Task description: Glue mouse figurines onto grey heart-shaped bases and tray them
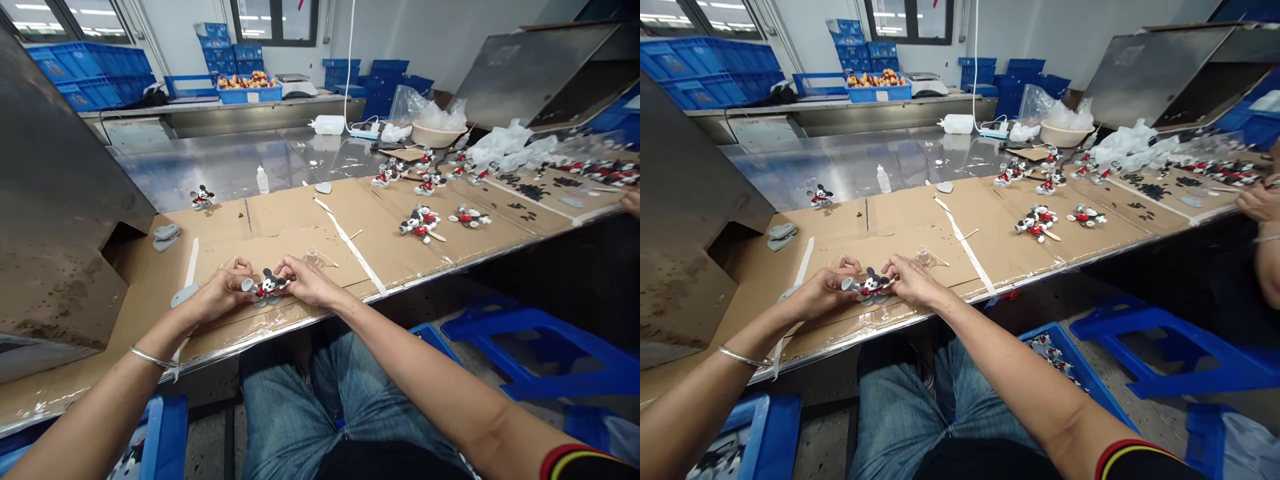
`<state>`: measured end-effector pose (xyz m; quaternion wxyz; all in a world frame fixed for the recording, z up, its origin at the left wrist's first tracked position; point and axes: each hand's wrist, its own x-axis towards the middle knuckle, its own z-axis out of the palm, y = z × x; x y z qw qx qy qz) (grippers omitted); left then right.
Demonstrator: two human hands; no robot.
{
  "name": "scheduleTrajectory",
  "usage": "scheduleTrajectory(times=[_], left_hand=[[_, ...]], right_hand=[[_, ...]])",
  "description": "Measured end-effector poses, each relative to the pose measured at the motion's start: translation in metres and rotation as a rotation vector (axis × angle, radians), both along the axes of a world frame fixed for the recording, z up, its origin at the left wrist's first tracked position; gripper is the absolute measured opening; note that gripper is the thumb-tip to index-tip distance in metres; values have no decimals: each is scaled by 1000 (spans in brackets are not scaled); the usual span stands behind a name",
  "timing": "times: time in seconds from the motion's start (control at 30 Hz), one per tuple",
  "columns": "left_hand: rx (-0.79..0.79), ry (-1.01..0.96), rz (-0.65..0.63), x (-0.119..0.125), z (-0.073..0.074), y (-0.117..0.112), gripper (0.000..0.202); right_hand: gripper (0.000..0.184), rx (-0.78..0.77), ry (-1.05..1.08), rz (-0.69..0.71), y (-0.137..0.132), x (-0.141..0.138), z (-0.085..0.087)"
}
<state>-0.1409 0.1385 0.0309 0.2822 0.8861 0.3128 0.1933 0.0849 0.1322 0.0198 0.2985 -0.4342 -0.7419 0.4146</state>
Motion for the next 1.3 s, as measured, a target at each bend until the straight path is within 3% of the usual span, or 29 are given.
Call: scheduleTrajectory(times=[0.3, 0.7, 0.97, 1.13, 1.3], left_hand=[[-68, -25, 59, 0, -1, -5, 24], [-54, -37, 131, -2, -6, -6, 8], [-33, -33, 129, -1, -5, -7, 16], [-33, -52, 127, -2, -10, -5, 23], [-44, -75, 136, -3, -14, -2, 18]], right_hand=[[24, -37, 106, 36, 2, 2, -15], [20, -110, 111, 56, -2, 1, -12], [16, 41, -79, -2, -5, -2, -5], [15, 29, -62, 49, 1, 1, -12], [16, 46, -79, 50, 0, 0, -11]])
